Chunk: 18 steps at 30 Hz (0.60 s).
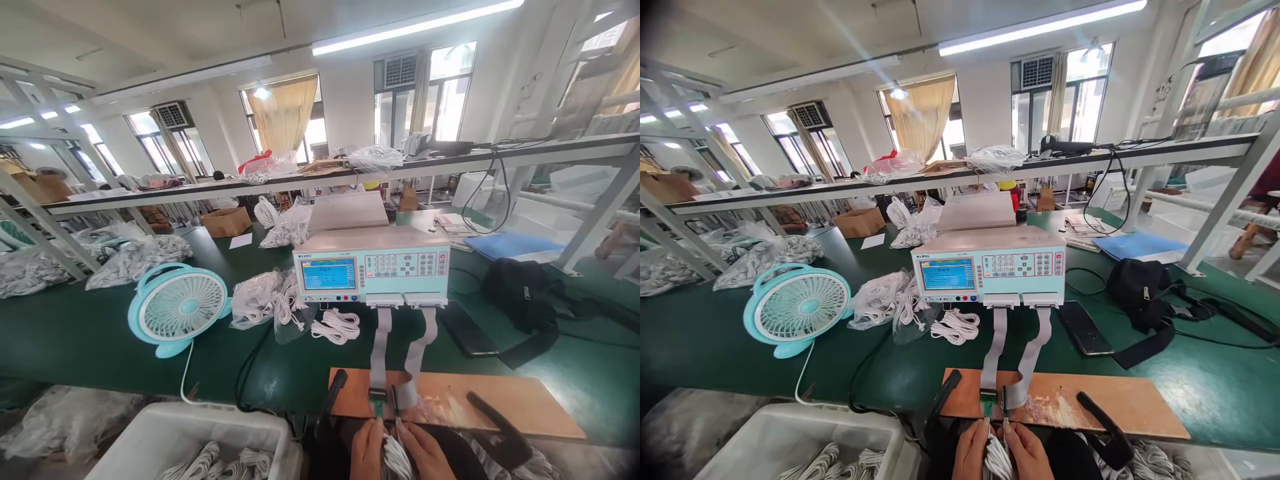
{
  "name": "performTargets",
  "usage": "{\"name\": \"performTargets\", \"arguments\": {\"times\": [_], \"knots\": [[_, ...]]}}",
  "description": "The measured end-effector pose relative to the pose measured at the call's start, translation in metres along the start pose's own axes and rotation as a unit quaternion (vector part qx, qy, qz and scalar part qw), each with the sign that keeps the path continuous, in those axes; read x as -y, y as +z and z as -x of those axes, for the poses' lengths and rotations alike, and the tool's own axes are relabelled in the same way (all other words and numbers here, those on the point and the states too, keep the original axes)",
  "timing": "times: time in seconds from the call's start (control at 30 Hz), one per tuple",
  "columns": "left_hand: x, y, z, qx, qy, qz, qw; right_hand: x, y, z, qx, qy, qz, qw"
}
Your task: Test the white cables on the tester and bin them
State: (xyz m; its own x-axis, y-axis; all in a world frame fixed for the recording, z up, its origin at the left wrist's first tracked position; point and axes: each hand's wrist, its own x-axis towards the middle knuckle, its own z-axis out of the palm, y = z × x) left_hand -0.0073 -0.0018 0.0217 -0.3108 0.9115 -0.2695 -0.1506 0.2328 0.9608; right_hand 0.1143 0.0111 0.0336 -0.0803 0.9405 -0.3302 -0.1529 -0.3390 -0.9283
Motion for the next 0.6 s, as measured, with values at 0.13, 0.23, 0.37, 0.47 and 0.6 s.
{"name": "performTargets", "arguments": {"times": [0.13, 0.23, 0.37, 0.47, 0.6], "knots": [[0.001, 0.006, -0.006, -0.004, 0.007, -0.004, 1.0, -0.006, 0.005, -0.009, 0.005, -0.028, -0.026, 0.999], [-0.002, 0.003, -0.002, 0.057, 0.024, -0.043, 0.997, -0.008, 0.013, -0.001, -0.031, -0.053, -0.03, 0.998], [0.007, -0.006, -0.005, 0.105, 0.097, -0.119, 0.983, -0.024, 0.016, 0.009, -0.029, -0.038, 0.016, 0.999], [0.022, -0.004, -0.005, 0.183, 0.086, -0.168, 0.965, -0.04, -0.005, 0.015, -0.039, -0.005, 0.114, 0.993], [0.021, 0.009, 0.018, 0.24, -0.097, -0.153, 0.954, -0.034, -0.081, 0.037, -0.125, 0.03, 0.26, 0.957]]}}
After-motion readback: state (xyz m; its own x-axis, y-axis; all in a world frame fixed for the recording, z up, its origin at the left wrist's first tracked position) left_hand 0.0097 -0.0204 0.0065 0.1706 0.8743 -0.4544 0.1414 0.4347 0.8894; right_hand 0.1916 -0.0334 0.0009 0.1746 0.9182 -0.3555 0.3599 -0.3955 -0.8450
